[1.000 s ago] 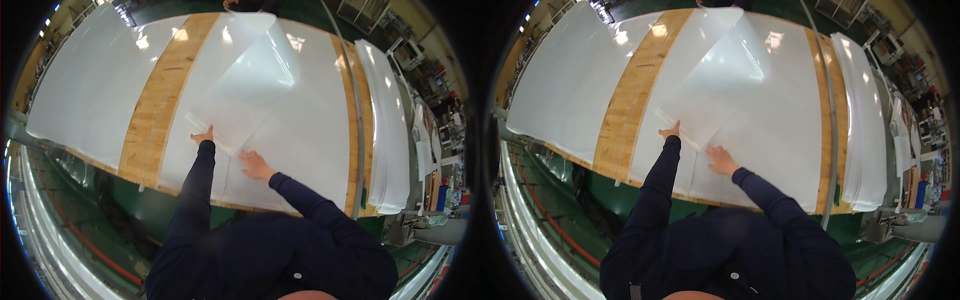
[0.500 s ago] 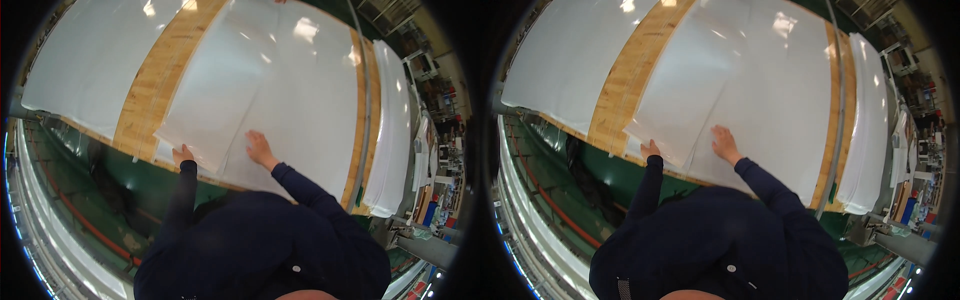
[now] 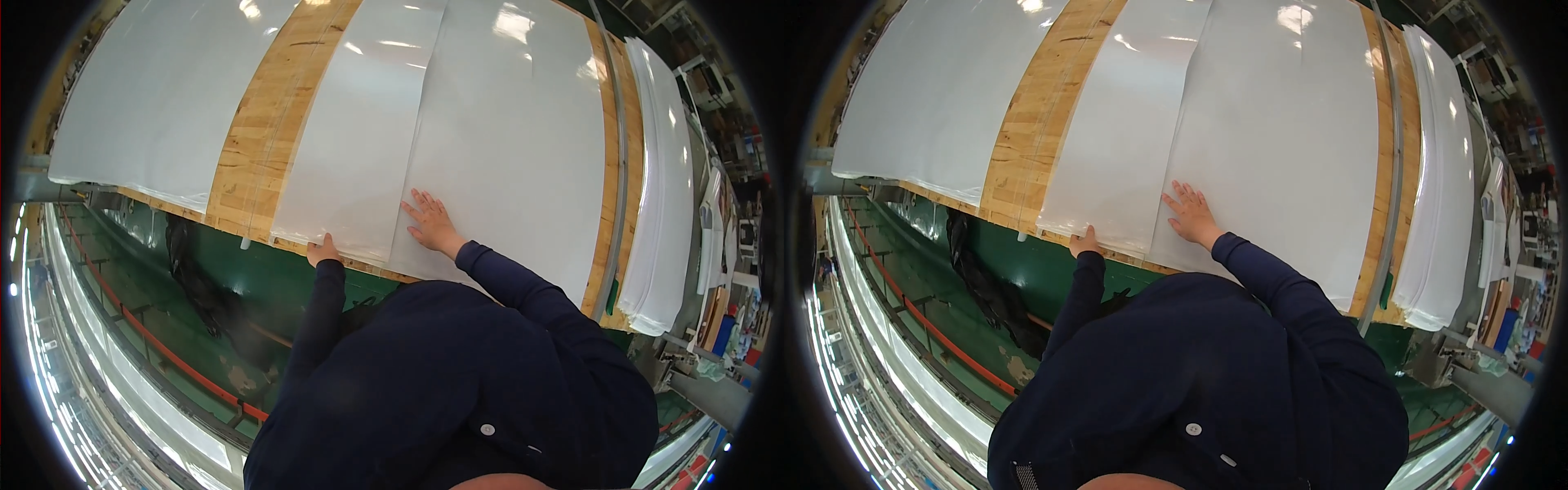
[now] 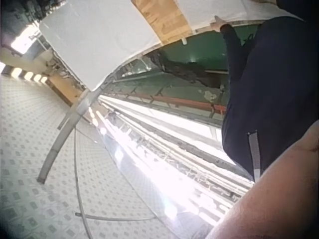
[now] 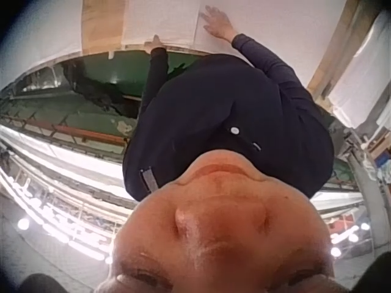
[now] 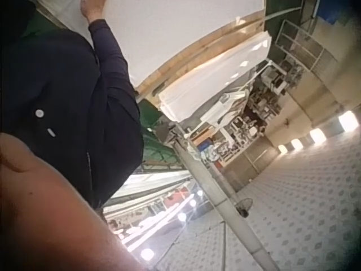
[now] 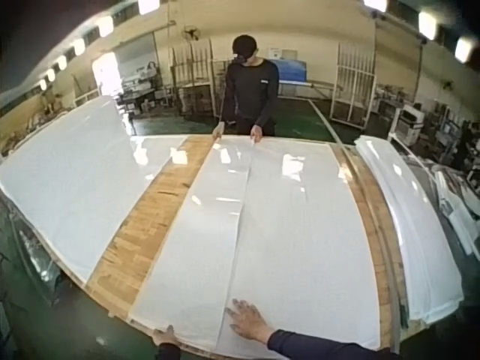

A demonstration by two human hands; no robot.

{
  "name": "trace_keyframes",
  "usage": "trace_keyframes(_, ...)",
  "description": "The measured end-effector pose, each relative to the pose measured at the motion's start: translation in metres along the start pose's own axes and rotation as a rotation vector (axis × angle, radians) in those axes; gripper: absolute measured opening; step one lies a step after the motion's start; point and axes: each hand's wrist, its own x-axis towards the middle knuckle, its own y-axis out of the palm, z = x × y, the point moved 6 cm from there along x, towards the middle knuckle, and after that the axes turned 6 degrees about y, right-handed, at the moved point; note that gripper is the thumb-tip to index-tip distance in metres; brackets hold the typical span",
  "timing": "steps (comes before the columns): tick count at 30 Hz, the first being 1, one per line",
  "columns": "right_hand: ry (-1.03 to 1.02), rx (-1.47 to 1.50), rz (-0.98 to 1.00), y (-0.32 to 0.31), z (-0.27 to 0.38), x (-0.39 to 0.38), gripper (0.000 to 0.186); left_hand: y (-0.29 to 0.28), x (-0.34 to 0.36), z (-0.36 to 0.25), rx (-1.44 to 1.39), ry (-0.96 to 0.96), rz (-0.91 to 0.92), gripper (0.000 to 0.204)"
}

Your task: Cutting large plastic sheets using a straight edge and utility knife, then stacking them.

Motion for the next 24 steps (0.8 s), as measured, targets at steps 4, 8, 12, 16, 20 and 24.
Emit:
trace_keyframes(4,-0.036,0.021,-0.006,0.001,-0.001,-0.006,0.069,0.005,-0.013,-0.005,-0.116,-0.167,-0.255,0.046)
trace_keyframes(8,-0.055,0.010,0.035,0.004,-0.008,-0.012,0.071,0.026,-0.016,0.028,-0.440,-0.603,-0.139,0.057)
trace_keyframes(12,-0.052,-0.004,0.049,0.007,-0.012,-0.023,0.074,0.034,0.019,0.040,-0.253,-0.370,0.352,0.065)
trace_keyframes(16,0.169,-0.003,-0.086,0.003,-0.033,-0.059,0.080,0.002,0.038,-0.006,-0.482,-0.265,0.300,0.063)
trace_keyframes(20,0.173,-0.004,-0.101,0.003,-0.044,-0.078,0.084,-0.039,0.069,-0.116,-0.928,-0.210,0.426,0.054)
trace_keyframes(24,0.184,-0.020,-0.048,0.006,-0.048,-0.075,0.087,-0.085,0.115,-0.209,-0.668,0.269,0.467,0.048)
